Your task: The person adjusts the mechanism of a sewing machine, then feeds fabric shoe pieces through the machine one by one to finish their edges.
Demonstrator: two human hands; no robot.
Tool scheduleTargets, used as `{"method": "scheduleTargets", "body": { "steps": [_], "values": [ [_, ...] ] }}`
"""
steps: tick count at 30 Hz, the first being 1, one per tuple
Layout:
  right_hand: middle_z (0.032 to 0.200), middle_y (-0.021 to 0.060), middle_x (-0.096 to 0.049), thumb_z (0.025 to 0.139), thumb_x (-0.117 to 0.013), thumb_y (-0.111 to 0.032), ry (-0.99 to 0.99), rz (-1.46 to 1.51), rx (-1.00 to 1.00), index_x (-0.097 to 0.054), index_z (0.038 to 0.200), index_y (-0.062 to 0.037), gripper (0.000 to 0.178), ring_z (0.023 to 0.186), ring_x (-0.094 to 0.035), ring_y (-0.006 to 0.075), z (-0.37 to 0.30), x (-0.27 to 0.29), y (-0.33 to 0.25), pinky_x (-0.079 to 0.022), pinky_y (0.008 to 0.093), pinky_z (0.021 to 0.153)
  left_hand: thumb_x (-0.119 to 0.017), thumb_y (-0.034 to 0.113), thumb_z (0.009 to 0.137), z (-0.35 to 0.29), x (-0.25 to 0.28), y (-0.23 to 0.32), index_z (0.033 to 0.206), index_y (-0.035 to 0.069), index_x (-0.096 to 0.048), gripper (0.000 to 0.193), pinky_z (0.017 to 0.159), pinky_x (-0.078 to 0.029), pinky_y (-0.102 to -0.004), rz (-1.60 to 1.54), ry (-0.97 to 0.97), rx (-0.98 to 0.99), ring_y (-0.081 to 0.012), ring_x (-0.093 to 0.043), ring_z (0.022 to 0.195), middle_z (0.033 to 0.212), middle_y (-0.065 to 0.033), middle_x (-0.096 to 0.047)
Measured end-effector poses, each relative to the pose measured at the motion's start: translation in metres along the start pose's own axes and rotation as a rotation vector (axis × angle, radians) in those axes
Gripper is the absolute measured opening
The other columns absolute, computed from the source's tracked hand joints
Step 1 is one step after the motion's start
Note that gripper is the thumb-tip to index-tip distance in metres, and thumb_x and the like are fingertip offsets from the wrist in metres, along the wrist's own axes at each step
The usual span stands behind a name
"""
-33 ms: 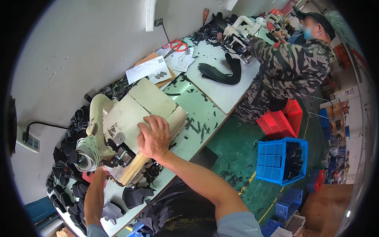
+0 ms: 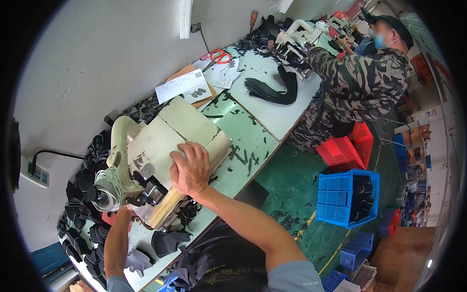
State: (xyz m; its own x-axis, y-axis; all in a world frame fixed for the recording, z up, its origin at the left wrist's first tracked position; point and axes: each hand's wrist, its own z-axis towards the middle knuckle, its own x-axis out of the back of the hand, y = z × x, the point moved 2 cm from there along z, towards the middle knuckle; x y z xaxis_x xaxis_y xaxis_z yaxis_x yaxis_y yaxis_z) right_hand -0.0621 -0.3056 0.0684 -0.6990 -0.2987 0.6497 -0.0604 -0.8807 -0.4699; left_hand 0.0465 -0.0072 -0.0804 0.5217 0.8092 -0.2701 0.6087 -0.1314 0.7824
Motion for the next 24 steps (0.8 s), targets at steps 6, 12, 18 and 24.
{"method": "scheduleTargets", "body": {
  "steps": [6,12,18,24],
  "values": [
    [0.112,0.0085,-0.063,0.077,-0.066,-0.011,-0.003,0.001,0.000,-0.068,0.100,-0.0117,0.023,0.114,-0.057,0.0328,0.002,0.000,0.001,-0.040,0.0457,0.099,-0.072,0.019,0.091,0.002,-0.002,0.006,0.138,0.007,-0.057,0.050,0.100,-0.051,-0.0411,0.045,-0.001,0.007,-0.0255,-0.064,0.117,0.131,-0.0136,-0.065],
    [0.112,0.0088,-0.063,0.077,-0.066,-0.011,-0.010,-0.004,0.000,-0.069,0.100,-0.0111,0.023,0.114,-0.057,0.0327,0.002,0.003,-0.001,-0.040,0.0458,0.099,-0.070,0.022,0.092,0.004,-0.002,0.008,0.139,0.007,-0.056,0.051,0.102,-0.050,-0.0414,0.061,-0.005,0.003,-0.0256,-0.063,0.118,0.132,-0.0142,-0.064],
    [0.113,0.0109,-0.062,0.077,-0.066,-0.016,-0.030,-0.021,0.012,-0.070,0.099,-0.0100,0.024,0.114,-0.056,0.0343,0.000,0.002,0.001,-0.041,0.0482,0.100,-0.069,0.025,0.094,-0.003,-0.006,0.009,0.140,0.008,-0.055,0.052,0.103,-0.049,-0.0418,0.072,-0.015,-0.024,-0.0258,-0.062,0.119,0.133,-0.0148,-0.063],
    [0.112,0.0115,-0.064,0.077,-0.064,-0.016,-0.045,0.003,0.037,-0.070,0.099,-0.0096,0.024,0.112,-0.058,0.0343,0.001,-0.002,0.002,-0.042,0.0486,0.096,-0.067,0.028,0.095,-0.013,-0.010,0.011,0.142,0.008,-0.054,0.052,0.105,-0.048,-0.0421,0.090,-0.025,-0.037,-0.0259,-0.061,0.120,0.135,-0.0153,-0.063]
  ]
}}
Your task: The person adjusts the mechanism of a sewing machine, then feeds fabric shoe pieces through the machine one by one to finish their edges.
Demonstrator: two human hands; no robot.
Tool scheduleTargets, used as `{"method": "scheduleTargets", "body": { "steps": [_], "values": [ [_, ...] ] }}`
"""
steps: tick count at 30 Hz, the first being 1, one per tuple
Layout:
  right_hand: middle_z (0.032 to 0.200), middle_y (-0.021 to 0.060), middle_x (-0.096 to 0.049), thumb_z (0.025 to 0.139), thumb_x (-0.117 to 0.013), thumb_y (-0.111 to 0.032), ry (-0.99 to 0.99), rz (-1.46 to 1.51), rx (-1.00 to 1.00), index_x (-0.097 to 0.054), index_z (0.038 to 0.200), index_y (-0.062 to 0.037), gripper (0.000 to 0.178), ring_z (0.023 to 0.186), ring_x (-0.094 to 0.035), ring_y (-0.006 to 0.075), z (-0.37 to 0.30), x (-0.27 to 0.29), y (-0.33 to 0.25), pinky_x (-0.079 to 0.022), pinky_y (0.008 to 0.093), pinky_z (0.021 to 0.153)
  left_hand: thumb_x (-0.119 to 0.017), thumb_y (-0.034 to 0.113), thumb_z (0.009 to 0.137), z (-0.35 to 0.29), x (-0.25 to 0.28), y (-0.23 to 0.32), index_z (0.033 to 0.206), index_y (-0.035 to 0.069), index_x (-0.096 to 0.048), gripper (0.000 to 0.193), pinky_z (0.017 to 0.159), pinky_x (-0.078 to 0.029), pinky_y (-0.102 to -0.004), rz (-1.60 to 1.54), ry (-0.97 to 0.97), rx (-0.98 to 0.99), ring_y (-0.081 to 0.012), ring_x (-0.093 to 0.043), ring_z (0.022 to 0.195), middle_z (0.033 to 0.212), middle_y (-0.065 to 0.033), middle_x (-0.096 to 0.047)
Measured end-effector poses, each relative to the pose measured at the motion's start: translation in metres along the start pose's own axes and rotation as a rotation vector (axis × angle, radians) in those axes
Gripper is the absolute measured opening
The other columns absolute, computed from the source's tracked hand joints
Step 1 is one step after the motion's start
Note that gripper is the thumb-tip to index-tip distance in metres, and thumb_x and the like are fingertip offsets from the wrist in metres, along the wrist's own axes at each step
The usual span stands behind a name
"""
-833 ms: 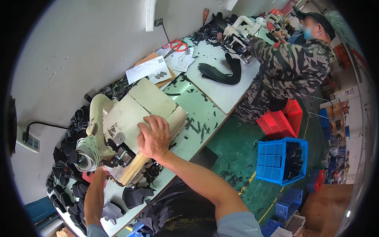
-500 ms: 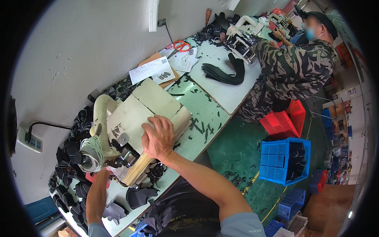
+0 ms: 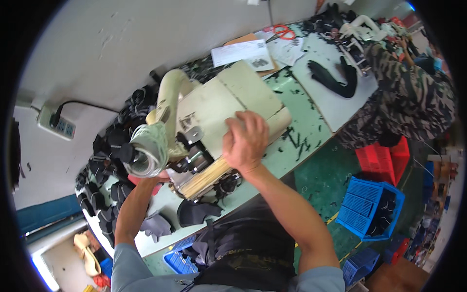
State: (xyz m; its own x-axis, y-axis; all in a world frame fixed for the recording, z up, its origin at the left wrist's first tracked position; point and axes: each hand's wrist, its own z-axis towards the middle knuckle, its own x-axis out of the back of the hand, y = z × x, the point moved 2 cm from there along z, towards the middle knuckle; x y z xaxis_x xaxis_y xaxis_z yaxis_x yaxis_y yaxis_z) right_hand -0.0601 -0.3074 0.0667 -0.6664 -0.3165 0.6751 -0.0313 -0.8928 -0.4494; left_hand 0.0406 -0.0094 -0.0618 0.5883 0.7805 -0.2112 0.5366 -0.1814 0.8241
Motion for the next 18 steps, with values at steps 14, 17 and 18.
{"method": "scheduleTargets", "body": {
  "steps": [14,17,18],
  "values": [
    [0.112,0.0086,-0.064,0.080,-0.064,-0.010,0.037,0.013,-0.001,-0.068,0.105,-0.0102,0.025,0.112,-0.058,0.0321,-0.003,0.000,-0.001,-0.042,0.0471,0.096,-0.066,0.020,0.094,-0.031,-0.035,0.032,0.134,0.002,-0.061,0.044,0.111,-0.043,-0.0367,0.825,-0.045,-0.095,-0.0246,-0.058,0.127,0.135,-0.0152,-0.064],
    [0.110,0.0092,-0.064,0.083,-0.067,-0.008,0.110,0.157,0.030,-0.066,0.108,-0.0083,0.025,0.110,-0.057,0.0321,-0.014,0.017,-0.014,-0.041,0.0473,0.098,-0.069,0.013,0.092,-0.034,-0.039,0.038,0.135,0.003,-0.061,0.045,0.108,-0.046,-0.0346,0.733,0.019,-0.105,-0.0217,-0.061,0.121,0.132,-0.0112,-0.067],
    [0.110,0.0098,-0.064,0.086,-0.067,-0.007,0.106,0.220,0.035,-0.065,0.108,-0.0067,0.023,0.110,-0.057,0.0318,-0.029,0.029,-0.021,-0.042,0.0464,0.098,-0.069,0.011,0.091,-0.034,-0.040,0.037,0.135,0.003,-0.061,0.045,0.107,-0.046,-0.0336,0.677,0.029,-0.047,-0.0206,-0.062,0.119,0.131,-0.0098,-0.068]
  ]
}}
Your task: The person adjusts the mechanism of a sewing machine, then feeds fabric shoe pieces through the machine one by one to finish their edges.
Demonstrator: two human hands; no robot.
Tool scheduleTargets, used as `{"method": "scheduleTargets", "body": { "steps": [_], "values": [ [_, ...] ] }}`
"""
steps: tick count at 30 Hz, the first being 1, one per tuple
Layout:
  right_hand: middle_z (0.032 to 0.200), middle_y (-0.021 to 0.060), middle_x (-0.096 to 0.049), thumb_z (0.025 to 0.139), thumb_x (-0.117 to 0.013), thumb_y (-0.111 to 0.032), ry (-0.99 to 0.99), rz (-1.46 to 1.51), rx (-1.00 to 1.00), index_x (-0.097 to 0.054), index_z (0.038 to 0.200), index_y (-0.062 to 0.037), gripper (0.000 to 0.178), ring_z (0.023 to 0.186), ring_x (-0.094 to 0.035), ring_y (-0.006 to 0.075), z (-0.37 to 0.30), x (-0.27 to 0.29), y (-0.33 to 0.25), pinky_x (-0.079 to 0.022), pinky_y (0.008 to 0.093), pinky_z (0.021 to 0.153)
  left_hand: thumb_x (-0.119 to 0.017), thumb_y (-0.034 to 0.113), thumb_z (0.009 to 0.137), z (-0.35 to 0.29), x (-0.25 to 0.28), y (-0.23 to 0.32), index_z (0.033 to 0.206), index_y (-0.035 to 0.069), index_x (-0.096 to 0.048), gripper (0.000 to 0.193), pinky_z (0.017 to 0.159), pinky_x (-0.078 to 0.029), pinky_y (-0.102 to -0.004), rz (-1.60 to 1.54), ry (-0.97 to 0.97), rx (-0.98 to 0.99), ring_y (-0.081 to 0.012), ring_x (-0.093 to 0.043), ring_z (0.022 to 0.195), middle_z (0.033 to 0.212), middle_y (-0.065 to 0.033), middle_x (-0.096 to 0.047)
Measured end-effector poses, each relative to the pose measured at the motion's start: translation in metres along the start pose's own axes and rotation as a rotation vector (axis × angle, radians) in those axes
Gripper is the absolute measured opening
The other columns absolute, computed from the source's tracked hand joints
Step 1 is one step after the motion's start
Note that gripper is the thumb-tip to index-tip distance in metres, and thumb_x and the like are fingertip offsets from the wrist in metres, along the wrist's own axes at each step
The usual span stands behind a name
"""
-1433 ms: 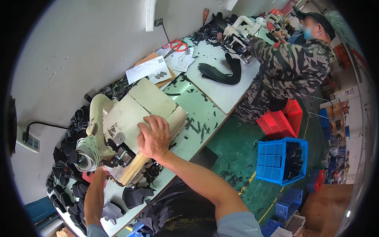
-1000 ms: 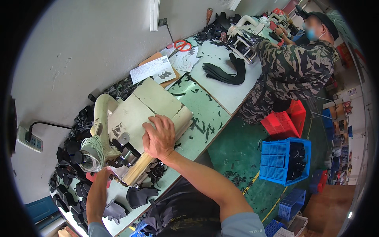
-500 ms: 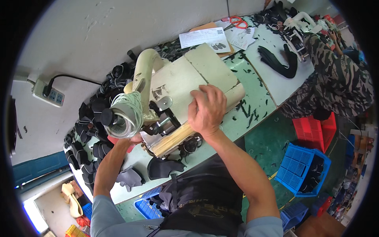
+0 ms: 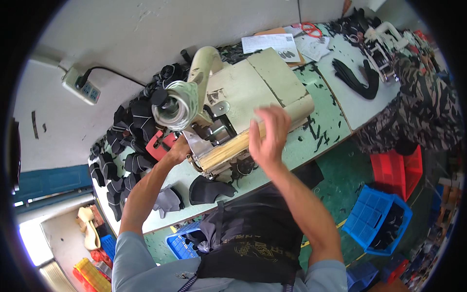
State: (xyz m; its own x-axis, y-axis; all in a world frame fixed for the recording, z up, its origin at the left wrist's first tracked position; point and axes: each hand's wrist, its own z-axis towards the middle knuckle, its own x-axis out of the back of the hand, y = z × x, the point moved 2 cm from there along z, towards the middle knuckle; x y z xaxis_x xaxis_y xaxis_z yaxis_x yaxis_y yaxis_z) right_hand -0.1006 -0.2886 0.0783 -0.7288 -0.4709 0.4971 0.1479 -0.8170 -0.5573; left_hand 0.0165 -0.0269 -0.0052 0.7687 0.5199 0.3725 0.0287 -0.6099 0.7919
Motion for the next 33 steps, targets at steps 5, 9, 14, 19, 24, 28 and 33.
{"method": "scheduleTargets", "body": {
  "steps": [5,9,14,19,24,28,33],
  "values": [
    [0.106,0.0087,-0.063,0.098,-0.065,-0.008,-0.234,0.494,-0.545,-0.060,0.111,-0.0013,0.015,0.096,-0.061,0.0148,-0.088,0.026,-0.031,-0.051,0.0298,0.082,-0.065,0.029,0.091,0.005,-0.005,-0.004,0.128,0.009,-0.068,0.043,0.099,-0.051,-0.0385,0.074,0.066,-0.036,-0.0314,-0.066,0.115,0.125,-0.0185,-0.069],
    [0.101,0.0056,-0.063,0.099,-0.064,-0.008,-0.322,0.742,-0.808,-0.060,0.111,-0.0006,0.015,0.088,-0.061,0.0098,-0.131,0.014,-0.038,-0.052,0.0244,0.078,-0.066,0.033,0.086,0.010,-0.002,-0.005,0.111,0.005,-0.076,0.039,0.088,-0.055,-0.0463,0.287,0.203,-0.075,-0.0398,-0.071,0.098,0.102,-0.0256,-0.073],
    [0.096,0.0062,-0.068,0.100,-0.064,-0.012,-0.680,0.606,-0.829,-0.063,0.112,0.0000,0.017,0.085,-0.065,0.0117,-0.147,0.002,-0.057,-0.052,0.0257,0.077,-0.065,0.019,0.077,0.000,0.011,-0.012,0.099,-0.001,-0.077,0.031,0.083,-0.056,-0.0439,0.235,0.140,-0.028,-0.0348,-0.073,0.088,0.090,-0.0221,-0.074],
    [0.096,0.0075,-0.068,0.101,-0.062,-0.009,-0.732,0.620,-0.845,-0.063,0.111,0.0019,0.015,0.086,-0.066,0.0133,-0.144,0.007,-0.063,-0.054,0.0275,0.079,-0.069,0.011,0.080,0.005,0.007,-0.016,0.112,-0.005,-0.072,0.035,0.089,-0.050,-0.0326,-0.239,-0.098,-0.031,-0.0202,-0.068,0.100,0.108,-0.0150,-0.075],
    [0.095,0.0065,-0.067,0.101,-0.060,-0.007,-0.734,0.549,-0.874,-0.063,0.110,0.0021,0.013,0.089,-0.066,0.0128,-0.138,0.018,-0.060,-0.054,0.0273,0.082,-0.070,0.001,0.078,0.031,-0.010,-0.023,0.129,-0.005,-0.063,0.052,0.101,-0.046,-0.0337,-0.618,-0.490,-0.022,-0.0217,-0.062,0.114,0.123,-0.0123,-0.070],
    [0.093,0.0057,-0.067,0.101,-0.060,-0.006,-0.677,0.506,-0.902,-0.063,0.108,0.0015,0.011,0.086,-0.064,0.0122,-0.134,0.032,-0.055,-0.052,0.0261,0.081,-0.071,-0.004,0.079,0.043,-0.015,-0.032,0.128,-0.004,-0.063,0.050,0.104,-0.044,-0.0385,-0.665,-0.523,0.157,-0.0233,-0.061,0.119,0.127,-0.0122,-0.069],
    [0.091,0.0059,-0.067,0.101,-0.060,-0.007,-0.666,0.458,-0.915,-0.063,0.108,0.0013,0.012,0.084,-0.064,0.0122,-0.137,0.047,-0.042,-0.053,0.0266,0.079,-0.070,0.000,0.083,0.045,-0.015,-0.028,0.127,-0.002,-0.065,0.044,0.104,-0.042,-0.0419,-0.674,-0.674,0.175,-0.0212,-0.061,0.117,0.126,-0.0098,-0.069]
  ]
}}
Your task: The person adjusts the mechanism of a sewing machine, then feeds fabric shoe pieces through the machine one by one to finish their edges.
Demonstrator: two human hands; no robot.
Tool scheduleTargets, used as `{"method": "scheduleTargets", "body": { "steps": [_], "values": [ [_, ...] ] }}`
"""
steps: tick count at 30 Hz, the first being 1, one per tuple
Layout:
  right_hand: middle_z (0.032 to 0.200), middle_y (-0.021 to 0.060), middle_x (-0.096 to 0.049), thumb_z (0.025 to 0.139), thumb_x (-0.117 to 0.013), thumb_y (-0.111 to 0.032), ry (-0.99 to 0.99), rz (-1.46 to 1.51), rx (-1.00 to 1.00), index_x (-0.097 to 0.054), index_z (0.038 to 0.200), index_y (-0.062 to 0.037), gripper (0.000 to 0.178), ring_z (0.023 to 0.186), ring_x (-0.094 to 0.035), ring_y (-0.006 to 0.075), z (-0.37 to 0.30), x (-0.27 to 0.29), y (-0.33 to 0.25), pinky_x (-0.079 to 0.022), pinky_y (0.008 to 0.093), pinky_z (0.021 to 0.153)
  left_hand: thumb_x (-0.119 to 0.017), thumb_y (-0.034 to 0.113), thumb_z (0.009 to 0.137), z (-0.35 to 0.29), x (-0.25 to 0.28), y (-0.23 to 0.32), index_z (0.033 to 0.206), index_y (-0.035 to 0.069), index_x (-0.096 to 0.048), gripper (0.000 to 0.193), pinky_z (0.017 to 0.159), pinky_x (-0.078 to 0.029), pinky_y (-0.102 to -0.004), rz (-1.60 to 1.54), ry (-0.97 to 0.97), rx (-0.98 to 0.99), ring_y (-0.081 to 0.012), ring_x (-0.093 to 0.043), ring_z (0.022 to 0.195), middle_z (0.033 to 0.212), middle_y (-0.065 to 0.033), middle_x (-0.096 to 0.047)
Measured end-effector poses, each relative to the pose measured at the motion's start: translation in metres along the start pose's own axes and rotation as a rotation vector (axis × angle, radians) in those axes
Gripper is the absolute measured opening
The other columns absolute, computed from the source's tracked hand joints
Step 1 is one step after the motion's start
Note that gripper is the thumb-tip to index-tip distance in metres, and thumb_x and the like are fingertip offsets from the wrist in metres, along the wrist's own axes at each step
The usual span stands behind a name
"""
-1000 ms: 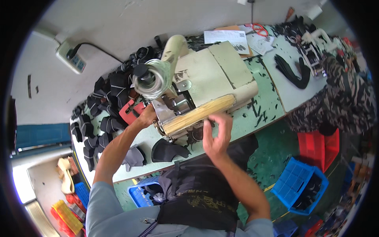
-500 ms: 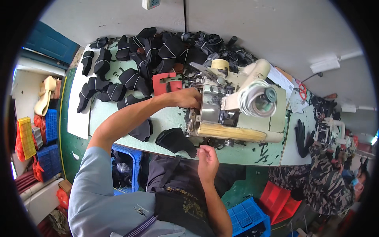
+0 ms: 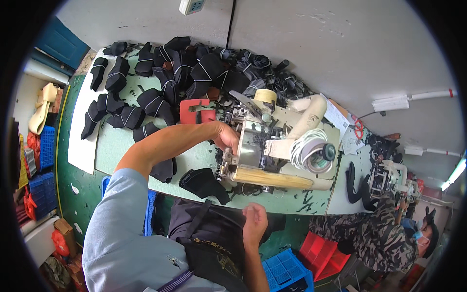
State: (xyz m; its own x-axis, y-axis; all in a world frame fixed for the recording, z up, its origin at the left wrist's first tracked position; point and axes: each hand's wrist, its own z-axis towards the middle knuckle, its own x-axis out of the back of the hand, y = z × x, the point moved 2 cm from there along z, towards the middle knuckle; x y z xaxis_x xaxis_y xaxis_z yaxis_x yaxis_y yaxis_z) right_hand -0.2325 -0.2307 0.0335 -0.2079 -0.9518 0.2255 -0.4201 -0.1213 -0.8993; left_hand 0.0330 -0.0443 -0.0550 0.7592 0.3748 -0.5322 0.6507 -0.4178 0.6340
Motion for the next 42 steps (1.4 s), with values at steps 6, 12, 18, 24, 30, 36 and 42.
{"method": "scheduleTargets", "body": {
  "steps": [6,12,18,24,30,36,42],
  "values": [
    [0.092,0.0078,-0.068,0.101,-0.059,-0.006,0.111,0.009,-0.042,-0.063,0.108,0.0002,0.010,0.080,-0.065,0.0139,-0.002,0.013,0.010,-0.056,0.0282,0.075,-0.068,0.000,0.086,0.000,0.001,0.001,0.128,-0.003,-0.064,0.043,0.105,-0.044,-0.0410,0.061,0.042,-0.017,-0.0214,-0.065,0.113,0.124,-0.0136,-0.070],
    [0.092,0.0077,-0.068,0.102,-0.059,-0.006,0.147,0.005,-0.031,-0.064,0.109,0.0000,0.010,0.080,-0.066,0.0139,-0.001,0.020,0.006,-0.057,0.0275,0.074,-0.064,-0.005,0.089,0.008,0.000,0.002,0.116,-0.011,-0.068,0.028,0.092,-0.057,-0.0368,-0.100,-0.238,0.006,-0.0257,-0.074,0.097,0.108,-0.0205,-0.075],
    [0.092,0.0079,-0.068,0.102,-0.060,-0.007,0.186,-0.016,-0.030,-0.064,0.109,-0.0002,0.011,0.080,-0.066,0.0141,0.000,0.025,0.002,-0.056,0.0277,0.074,-0.070,0.000,0.088,0.010,0.000,0.001,0.118,-0.005,-0.069,0.031,0.093,-0.055,-0.0385,-0.025,-0.293,-0.051,-0.0205,-0.072,0.101,0.113,-0.0158,-0.075],
    [0.092,0.0078,-0.068,0.102,-0.060,-0.008,0.190,-0.030,-0.039,-0.065,0.109,-0.0001,0.012,0.080,-0.066,0.0144,0.001,0.024,-0.001,-0.056,0.0279,0.074,-0.073,0.007,0.078,-0.009,-0.013,0.009,0.125,0.000,-0.068,0.048,0.095,-0.050,-0.0396,0.480,0.181,-0.249,-0.0211,-0.068,0.108,0.115,-0.0162,-0.074],
    [0.093,0.0082,-0.068,0.101,-0.061,-0.009,0.168,-0.023,-0.031,-0.064,0.109,0.0003,0.013,0.083,-0.066,0.0150,0.002,0.018,-0.001,-0.057,0.0296,0.077,-0.062,0.023,0.082,-0.071,-0.023,0.014,0.105,0.013,-0.080,0.031,0.090,-0.056,-0.0487,0.854,0.919,-0.215,-0.0380,-0.071,0.098,0.100,-0.0189,-0.075],
    [0.090,0.0078,-0.068,0.101,-0.061,-0.008,0.167,-0.015,-0.023,-0.065,0.109,-0.0003,0.012,0.080,-0.066,0.0147,0.000,0.021,0.002,-0.057,0.0291,0.075,-0.066,0.016,0.085,-0.051,-0.023,0.014,0.114,0.003,-0.075,0.033,0.094,-0.054,-0.0400,0.748,0.717,-0.324,-0.0300,-0.072,0.103,0.110,-0.0180,-0.075],
    [0.090,0.0072,-0.068,0.101,-0.061,-0.007,0.177,-0.010,-0.034,-0.065,0.108,-0.0007,0.011,0.080,-0.066,0.0145,-0.005,0.030,0.006,-0.057,0.0292,0.076,-0.062,-0.014,0.084,-0.006,0.000,-0.004,0.123,-0.008,-0.064,0.040,0.080,-0.059,-0.0304,-0.327,0.036,-0.319,-0.0164,-0.072,0.094,0.110,-0.0129,-0.073]
  ]
}}
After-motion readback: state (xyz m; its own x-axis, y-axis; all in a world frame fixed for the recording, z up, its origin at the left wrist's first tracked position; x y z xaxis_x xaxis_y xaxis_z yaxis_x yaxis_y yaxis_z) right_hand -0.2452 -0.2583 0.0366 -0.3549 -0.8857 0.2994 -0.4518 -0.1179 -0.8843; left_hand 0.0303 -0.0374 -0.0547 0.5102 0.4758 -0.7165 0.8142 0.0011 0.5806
